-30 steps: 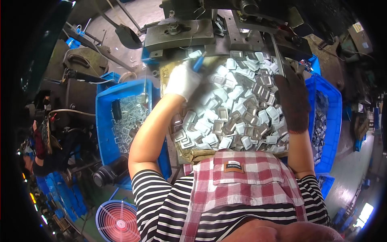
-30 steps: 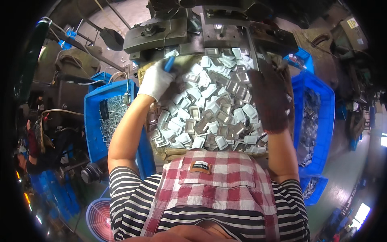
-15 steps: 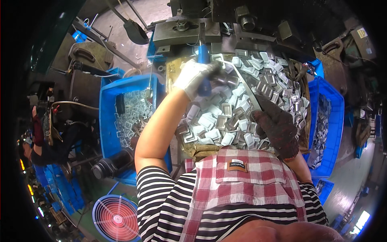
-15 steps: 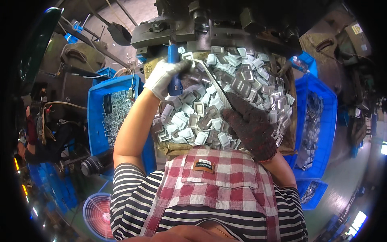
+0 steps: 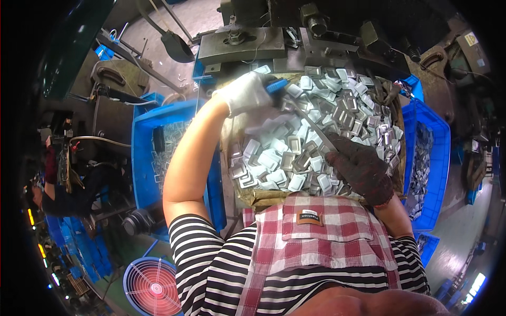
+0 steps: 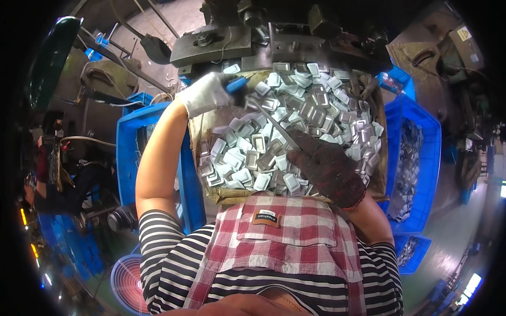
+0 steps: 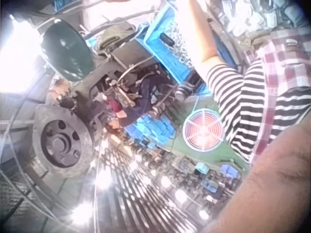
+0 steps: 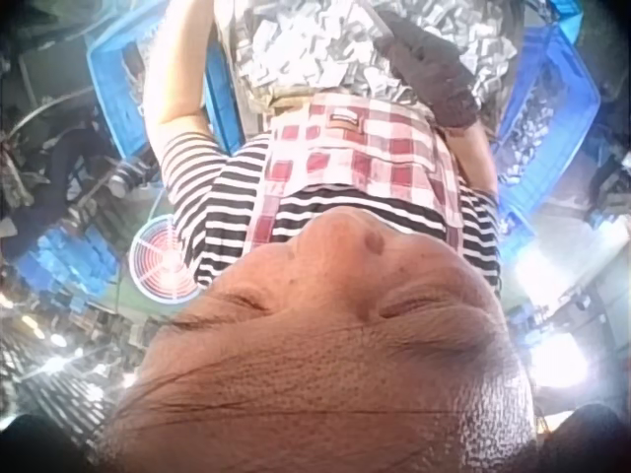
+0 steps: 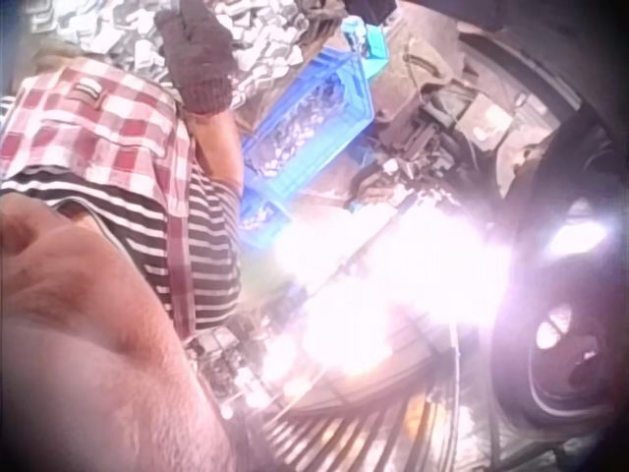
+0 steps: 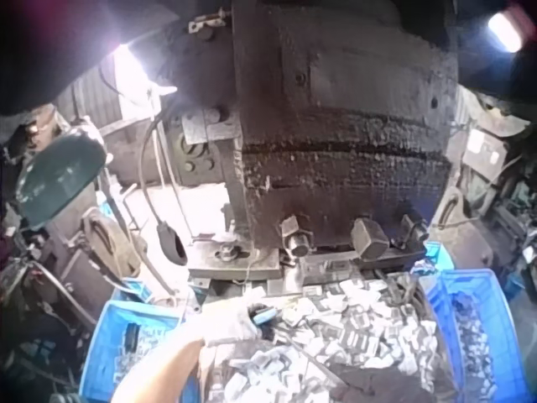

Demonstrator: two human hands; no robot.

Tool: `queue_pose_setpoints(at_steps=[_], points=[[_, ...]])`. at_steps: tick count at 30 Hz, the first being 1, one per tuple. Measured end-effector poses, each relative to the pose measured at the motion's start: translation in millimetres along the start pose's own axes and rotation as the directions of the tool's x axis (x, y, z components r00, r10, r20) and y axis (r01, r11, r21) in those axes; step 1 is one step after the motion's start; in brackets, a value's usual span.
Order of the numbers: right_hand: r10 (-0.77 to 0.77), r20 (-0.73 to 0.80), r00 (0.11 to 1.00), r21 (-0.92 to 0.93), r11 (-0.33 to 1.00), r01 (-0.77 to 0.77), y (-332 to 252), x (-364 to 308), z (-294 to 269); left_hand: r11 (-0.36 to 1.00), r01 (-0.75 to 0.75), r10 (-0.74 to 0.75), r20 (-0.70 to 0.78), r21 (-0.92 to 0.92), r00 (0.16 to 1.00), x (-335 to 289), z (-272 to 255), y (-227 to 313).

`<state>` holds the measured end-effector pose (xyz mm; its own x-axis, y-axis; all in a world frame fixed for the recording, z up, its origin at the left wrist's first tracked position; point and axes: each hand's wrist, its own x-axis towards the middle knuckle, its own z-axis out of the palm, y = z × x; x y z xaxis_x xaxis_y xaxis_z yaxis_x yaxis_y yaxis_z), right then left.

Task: Sorting small metal parts from a pile on a work surface into various bins using a metal scriber tool.

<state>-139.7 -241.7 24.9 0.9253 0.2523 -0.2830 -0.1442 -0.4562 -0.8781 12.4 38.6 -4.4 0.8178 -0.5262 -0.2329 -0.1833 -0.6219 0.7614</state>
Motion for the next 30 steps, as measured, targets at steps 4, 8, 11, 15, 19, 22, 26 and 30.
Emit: queue_pose_setpoints(at_steps=[4, 8, 11, 15, 19, 22, 26, 30], points=[[0.158, -0.174, 0.972, 0.071, 0.987, -0.148, 0, -2, -15, 0.845, 0.237, -0.155, -0.205, 0.479, 0.967, 21, -24, 33], [0.088, -0.441, 0.893, -0.058, 0.99, -0.126, -3, 9, -29, 0.801, 0.27, -0.199, -0.187, 0.534, 0.962, 57, -43, 57], [0.078, -0.493, 0.867, 0.091, 0.995, -0.038, -6, 29, -28, 0.681, 0.31, -0.368, -0.055, 0.663, 0.928, 84, -44, 86], [0.024, -0.526, 0.85, 0.078, 0.997, 0.02, -12, 53, -25, 0.723, 0.28, -0.276, -0.107, 0.631, 0.955, 97, -33, 67], [-0.036, -0.53, 0.847, 0.075, 0.993, 0.089, 4, 81, -22, 0.938, 0.222, -0.097, -0.411, 0.268, 0.906, 64, -13, 37], [-0.236, -0.529, 0.816, -0.252, 0.961, 0.115, 23, 96, -20, 0.956, 0.033, 0.038, -0.233, 0.292, 0.972, 33, 10, 22], [-0.234, -0.54, 0.808, -0.28, 0.956, 0.089, 28, 95, -20, 0.924, -0.157, 0.225, -0.163, 0.349, 0.961, 5, 44, 8], [-0.27, -0.624, 0.734, -0.317, 0.945, 0.078, 31, 87, -26, 0.946, 0.131, -0.016, -0.361, 0.298, 0.933, 2, 53, -5]])
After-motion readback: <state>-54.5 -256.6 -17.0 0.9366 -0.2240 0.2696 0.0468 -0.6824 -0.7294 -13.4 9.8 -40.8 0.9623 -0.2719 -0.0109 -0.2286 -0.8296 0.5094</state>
